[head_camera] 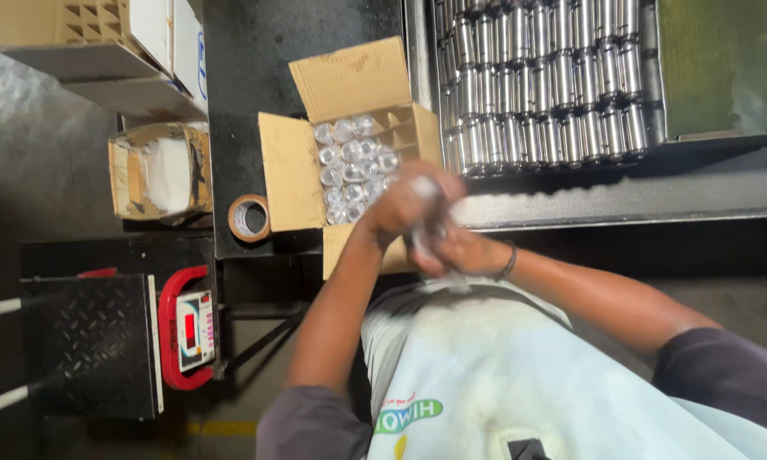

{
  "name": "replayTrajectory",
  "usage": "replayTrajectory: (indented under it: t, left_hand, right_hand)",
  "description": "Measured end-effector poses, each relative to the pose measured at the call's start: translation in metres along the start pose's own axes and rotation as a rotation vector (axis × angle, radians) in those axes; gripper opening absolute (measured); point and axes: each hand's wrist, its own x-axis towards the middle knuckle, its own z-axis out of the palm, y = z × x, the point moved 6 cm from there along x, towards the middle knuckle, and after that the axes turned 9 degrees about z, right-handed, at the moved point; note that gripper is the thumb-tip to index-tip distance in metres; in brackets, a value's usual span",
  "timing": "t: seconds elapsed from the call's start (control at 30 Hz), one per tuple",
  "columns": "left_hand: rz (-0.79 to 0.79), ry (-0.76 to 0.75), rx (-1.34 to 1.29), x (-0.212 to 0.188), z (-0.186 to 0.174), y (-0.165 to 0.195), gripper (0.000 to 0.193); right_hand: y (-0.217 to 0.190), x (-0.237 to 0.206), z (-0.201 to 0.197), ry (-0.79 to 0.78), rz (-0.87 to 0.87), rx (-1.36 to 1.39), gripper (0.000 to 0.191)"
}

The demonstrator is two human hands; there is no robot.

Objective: The person packs cylindrical metal parts into plastic bags and places them into a cardboard box with a divider insert. They then seal the box with tape and move it to a stack of similar boxes. The person repeats the process with another box.

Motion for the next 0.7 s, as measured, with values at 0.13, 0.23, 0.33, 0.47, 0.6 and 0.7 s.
replayTrajectory:
  t: [0.13, 0.23, 0.33, 0.47, 0.6, 0.7]
  left_hand:
    - [0.159, 0.896, 0.249, -0.02, -0.014, 0.016, 0.028]
    - [0.215, 0.524, 0.68, -0.016, 0.005, 0.064, 0.022]
    - [-0.025, -0.273, 0.114, -0.015, -0.007, 0.077, 0.033]
    - [0.082, -0.247, -0.071, 0.01, -0.079, 0.057, 0.007]
    - [-0.132, 0.77, -0.125, -0.027, -0.164, 0.006, 0.009]
    - [-0.088, 0.911, -0.219, -0.06, -0.197, 0.001, 0.014]
  right_hand:
    - [-0.036, 0.019, -0.033, 0.738, -0.209, -0.86, 0.034]
    - [-0.014, 0.006, -0.017, 0.599, -0.436, -0.534, 0.046]
    - [0.021, 0.003, 0.019, 0.17, -0.471, -0.589, 0.043]
    - [0.019, 0.062, 0.005, 0.241, -0.402, -0.55, 0.027]
    - [-0.027, 0.133, -0.02, 0.746, -0.242, -0.751, 0.025]
    - [-0.054, 0.152, 0.0, 0.914, -0.207, -0.74, 0.028]
